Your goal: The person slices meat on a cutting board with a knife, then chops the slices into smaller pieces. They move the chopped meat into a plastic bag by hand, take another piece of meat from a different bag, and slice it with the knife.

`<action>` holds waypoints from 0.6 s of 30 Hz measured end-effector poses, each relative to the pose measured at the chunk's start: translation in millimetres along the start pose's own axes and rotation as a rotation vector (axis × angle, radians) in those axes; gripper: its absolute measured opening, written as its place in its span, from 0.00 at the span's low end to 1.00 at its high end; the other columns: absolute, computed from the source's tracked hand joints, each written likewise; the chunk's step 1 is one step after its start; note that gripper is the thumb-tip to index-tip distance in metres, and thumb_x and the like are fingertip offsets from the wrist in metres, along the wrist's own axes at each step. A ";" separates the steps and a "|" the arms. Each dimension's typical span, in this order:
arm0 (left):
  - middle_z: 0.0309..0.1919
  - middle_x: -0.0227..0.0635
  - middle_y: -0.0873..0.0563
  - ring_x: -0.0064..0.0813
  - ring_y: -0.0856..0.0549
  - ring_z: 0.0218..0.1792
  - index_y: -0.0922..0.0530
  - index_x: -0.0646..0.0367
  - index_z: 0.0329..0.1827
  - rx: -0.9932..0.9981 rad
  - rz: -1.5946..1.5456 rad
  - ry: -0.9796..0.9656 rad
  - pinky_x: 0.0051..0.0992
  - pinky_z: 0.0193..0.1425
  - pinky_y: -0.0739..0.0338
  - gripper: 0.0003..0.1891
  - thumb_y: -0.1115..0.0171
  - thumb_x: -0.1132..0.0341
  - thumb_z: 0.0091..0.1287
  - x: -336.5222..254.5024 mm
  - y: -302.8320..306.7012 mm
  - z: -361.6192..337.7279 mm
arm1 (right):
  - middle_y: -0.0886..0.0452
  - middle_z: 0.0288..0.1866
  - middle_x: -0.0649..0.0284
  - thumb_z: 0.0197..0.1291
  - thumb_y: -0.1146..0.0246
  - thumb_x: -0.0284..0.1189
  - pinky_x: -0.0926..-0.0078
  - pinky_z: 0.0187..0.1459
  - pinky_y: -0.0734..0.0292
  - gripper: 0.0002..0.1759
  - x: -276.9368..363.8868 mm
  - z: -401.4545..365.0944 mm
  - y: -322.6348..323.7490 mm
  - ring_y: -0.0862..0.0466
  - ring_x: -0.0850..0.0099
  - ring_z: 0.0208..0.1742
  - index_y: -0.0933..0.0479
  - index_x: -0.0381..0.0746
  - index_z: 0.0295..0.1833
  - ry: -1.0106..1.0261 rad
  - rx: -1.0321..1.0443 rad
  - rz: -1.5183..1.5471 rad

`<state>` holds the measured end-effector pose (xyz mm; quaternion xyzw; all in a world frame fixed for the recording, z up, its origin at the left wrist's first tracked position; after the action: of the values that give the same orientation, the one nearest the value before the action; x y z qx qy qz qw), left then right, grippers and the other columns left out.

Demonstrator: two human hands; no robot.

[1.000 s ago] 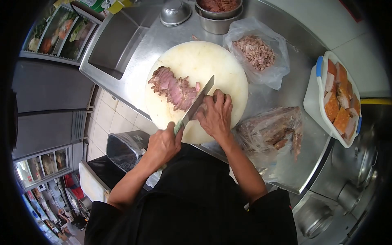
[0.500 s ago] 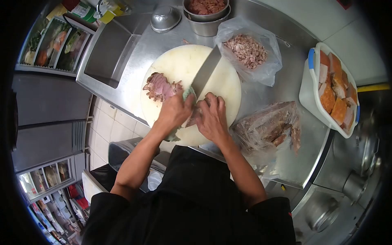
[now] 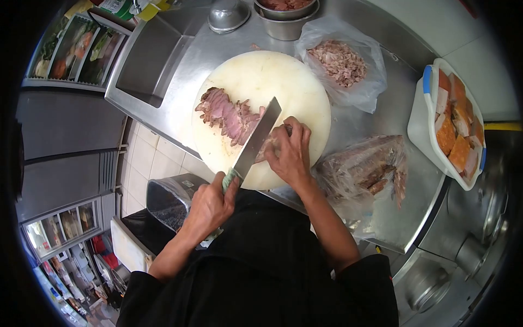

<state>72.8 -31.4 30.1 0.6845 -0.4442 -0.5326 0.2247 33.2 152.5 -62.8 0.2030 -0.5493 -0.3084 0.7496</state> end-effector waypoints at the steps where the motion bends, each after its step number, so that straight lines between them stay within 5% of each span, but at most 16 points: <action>1: 0.18 0.62 0.21 0.66 0.18 0.24 0.25 0.66 0.39 -0.010 0.040 -0.033 0.55 0.28 0.24 0.14 0.40 0.61 0.75 -0.7 -1.8 -4.2 | 0.33 0.60 0.50 0.52 0.34 0.30 0.47 0.65 0.37 0.17 -0.6 0.2 0.4 0.34 0.47 0.60 0.23 0.38 0.48 -0.011 -0.015 0.001; 7: 0.15 0.57 0.20 0.62 0.18 0.19 0.27 0.64 0.39 0.045 0.137 -0.082 0.53 0.22 0.23 0.14 0.39 0.61 0.74 8.5 0.2 -31.0 | 0.32 0.59 0.52 0.52 0.33 0.30 0.49 0.64 0.36 0.16 -0.2 0.2 -1.1 0.34 0.48 0.60 0.23 0.37 0.46 -0.004 -0.032 -0.023; 10: 0.19 0.62 0.20 0.66 0.18 0.24 0.27 0.65 0.41 0.107 0.161 0.027 0.56 0.28 0.23 0.13 0.40 0.62 0.75 12.4 -5.0 -24.7 | 0.31 0.58 0.53 0.52 0.33 0.30 0.49 0.64 0.35 0.16 -0.5 2.5 -1.7 0.34 0.48 0.59 0.23 0.36 0.46 -0.009 0.016 -0.051; 18: 0.16 0.57 0.19 0.60 0.17 0.20 0.28 0.65 0.40 -0.038 0.170 -0.148 0.51 0.23 0.21 0.15 0.39 0.60 0.74 7.5 -26.4 12.7 | 0.30 0.58 0.53 0.49 0.31 0.29 0.49 0.64 0.35 0.16 0.5 5.0 -3.2 0.34 0.49 0.59 0.22 0.37 0.44 0.027 -0.070 -0.091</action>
<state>70.9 -22.3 1.3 0.5988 -0.5057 -0.5691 0.2486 27.8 149.9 -63.0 0.2056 -0.5184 -0.3585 0.7487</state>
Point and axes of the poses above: each hand's wrist, its own z-axis towards the middle knuckle, its own y-axis out of the back of the hand, x = y × z, the point moved 6 cm from there along z, towards the middle knuckle
